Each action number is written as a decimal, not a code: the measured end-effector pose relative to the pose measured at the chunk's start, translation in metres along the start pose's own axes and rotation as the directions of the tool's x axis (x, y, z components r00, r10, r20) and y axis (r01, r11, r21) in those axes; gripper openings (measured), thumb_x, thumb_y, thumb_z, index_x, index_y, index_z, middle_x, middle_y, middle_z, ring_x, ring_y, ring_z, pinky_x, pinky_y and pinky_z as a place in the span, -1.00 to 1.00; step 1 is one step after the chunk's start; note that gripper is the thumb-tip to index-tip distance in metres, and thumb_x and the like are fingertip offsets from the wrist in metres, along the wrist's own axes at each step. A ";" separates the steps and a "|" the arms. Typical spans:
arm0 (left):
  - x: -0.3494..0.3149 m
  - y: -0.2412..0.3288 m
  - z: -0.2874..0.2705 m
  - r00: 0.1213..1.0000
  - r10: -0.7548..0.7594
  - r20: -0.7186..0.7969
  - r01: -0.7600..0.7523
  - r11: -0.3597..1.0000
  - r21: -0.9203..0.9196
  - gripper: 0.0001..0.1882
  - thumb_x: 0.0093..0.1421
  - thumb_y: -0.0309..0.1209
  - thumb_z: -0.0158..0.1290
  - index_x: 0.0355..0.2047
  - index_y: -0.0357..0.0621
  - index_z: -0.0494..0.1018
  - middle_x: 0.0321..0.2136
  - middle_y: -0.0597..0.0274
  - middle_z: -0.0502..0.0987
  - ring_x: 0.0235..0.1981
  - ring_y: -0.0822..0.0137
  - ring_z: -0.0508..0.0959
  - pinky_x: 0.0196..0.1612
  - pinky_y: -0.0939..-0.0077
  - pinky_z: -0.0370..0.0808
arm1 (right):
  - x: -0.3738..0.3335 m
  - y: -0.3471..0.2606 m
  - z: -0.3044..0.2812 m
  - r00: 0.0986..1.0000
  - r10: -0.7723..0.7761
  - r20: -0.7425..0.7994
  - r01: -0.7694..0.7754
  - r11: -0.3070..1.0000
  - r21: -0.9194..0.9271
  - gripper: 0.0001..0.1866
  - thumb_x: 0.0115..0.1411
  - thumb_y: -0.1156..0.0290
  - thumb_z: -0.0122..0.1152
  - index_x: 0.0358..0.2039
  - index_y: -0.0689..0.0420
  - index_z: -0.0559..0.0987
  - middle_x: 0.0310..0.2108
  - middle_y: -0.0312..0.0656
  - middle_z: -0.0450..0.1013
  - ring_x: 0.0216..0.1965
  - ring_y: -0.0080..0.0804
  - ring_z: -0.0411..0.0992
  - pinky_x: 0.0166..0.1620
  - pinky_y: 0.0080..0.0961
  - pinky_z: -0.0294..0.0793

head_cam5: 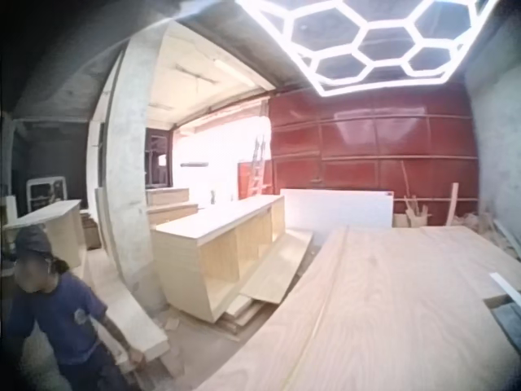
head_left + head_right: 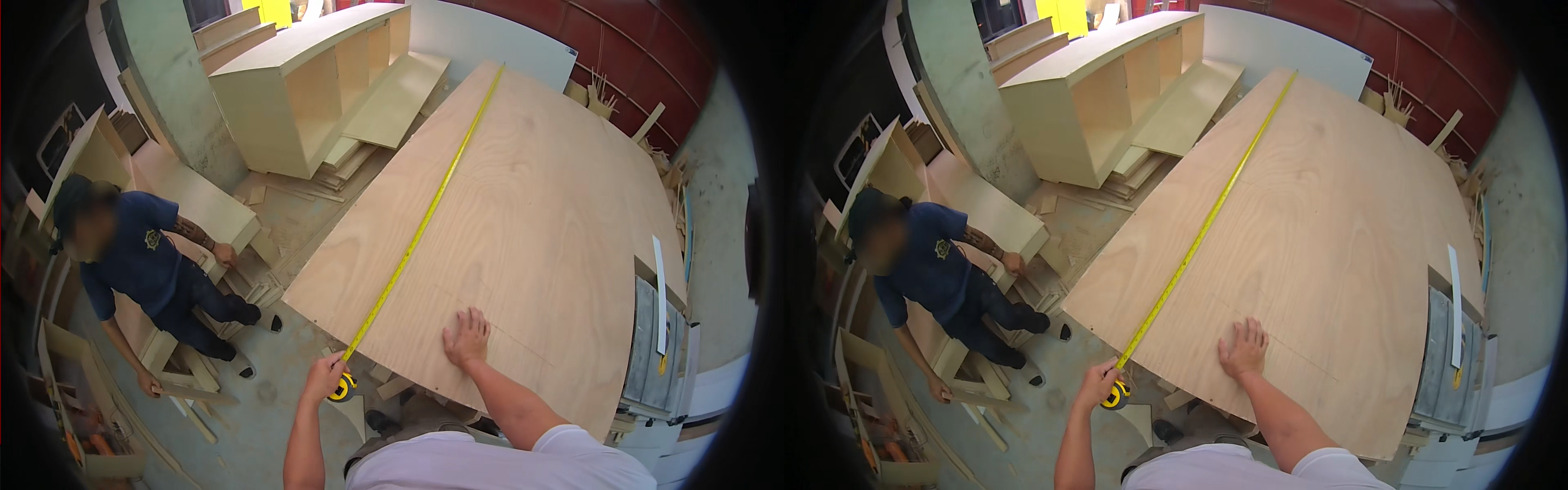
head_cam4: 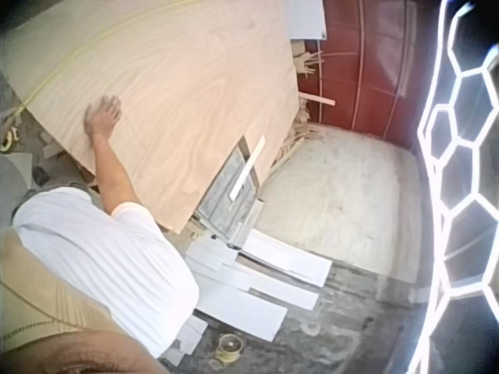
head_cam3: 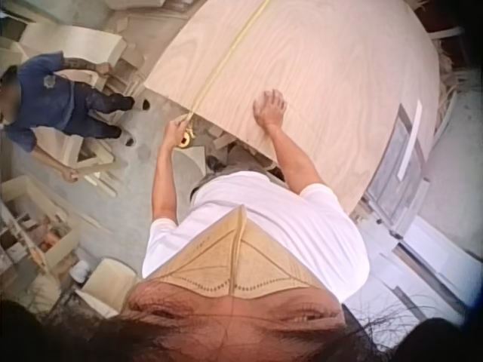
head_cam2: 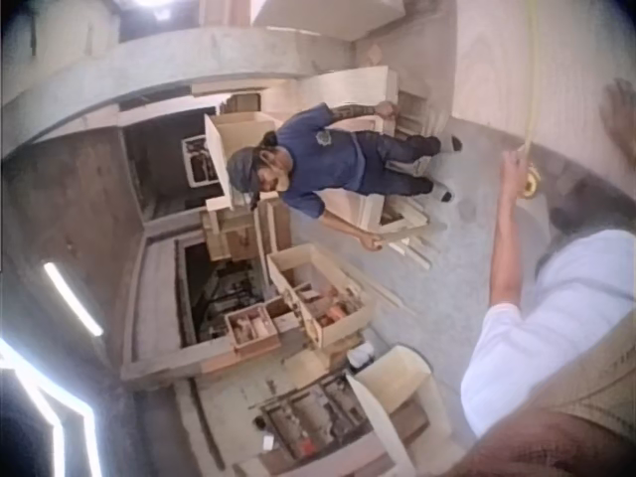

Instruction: Using a tape measure to mark dimensions on a large plywood sheet in a wood workshop.

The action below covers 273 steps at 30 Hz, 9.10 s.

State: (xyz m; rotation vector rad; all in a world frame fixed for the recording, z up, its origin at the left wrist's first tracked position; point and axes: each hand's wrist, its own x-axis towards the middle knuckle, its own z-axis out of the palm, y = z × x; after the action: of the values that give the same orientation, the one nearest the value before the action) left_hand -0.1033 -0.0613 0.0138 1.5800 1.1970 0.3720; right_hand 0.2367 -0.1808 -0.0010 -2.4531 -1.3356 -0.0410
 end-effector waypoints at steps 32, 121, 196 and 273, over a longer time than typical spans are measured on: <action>0.009 -0.024 -0.009 0.995 0.045 0.088 -0.042 0.999 -0.029 -0.72 0.33 -0.30 -0.08 -0.20 -0.25 0.52 -0.49 0.25 0.60 -0.43 0.41 0.56 -0.31 0.45 0.48 | 0.004 -0.001 0.006 0.996 -0.029 0.088 0.034 0.998 -0.056 -0.36 0.14 0.02 0.11 0.15 0.11 0.35 0.29 0.08 0.11 0.37 0.01 -0.04 0.36 0.04 -0.13; 0.055 -0.024 -0.016 0.960 -0.131 0.246 0.190 0.954 -0.233 -0.75 0.37 -0.30 -0.08 -0.15 -0.22 0.47 -0.44 0.26 0.57 -0.40 0.43 0.58 -0.30 0.51 0.49 | -0.002 0.006 0.012 0.998 -0.030 0.049 0.032 0.998 -0.052 -0.37 0.20 0.06 0.09 0.20 0.12 0.28 0.31 0.06 0.08 0.37 -0.02 -0.03 0.36 -0.05 -0.15; 0.001 0.061 0.055 0.952 0.172 -0.252 -0.054 0.907 0.417 -0.72 0.27 -0.19 -0.03 -0.37 -0.12 0.51 -0.40 0.04 0.55 -0.33 -0.08 0.56 -0.28 0.02 0.49 | 0.002 0.006 0.011 0.999 0.005 0.033 -0.004 0.999 -0.046 -0.36 0.14 -0.01 0.12 0.16 0.08 0.33 0.29 0.05 0.09 0.37 -0.03 -0.04 0.36 -0.01 -0.14; -0.016 -0.035 0.045 0.947 -0.089 0.310 0.146 0.976 -0.164 -0.70 0.29 -0.29 0.00 -0.24 -0.24 0.63 -0.52 0.31 0.58 -0.41 0.56 0.52 -0.33 0.61 0.45 | 0.000 0.004 0.007 0.999 -0.006 0.037 0.008 0.999 -0.050 -0.36 0.12 0.07 0.14 0.14 0.14 0.31 0.27 0.09 0.09 0.35 0.03 -0.04 0.35 0.01 -0.13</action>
State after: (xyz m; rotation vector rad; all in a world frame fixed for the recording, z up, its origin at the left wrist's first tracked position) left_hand -0.0947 -0.1017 -0.0286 1.3407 0.9851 0.1517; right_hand 0.2390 -0.1808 -0.0093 -2.5024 -1.3748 -0.0320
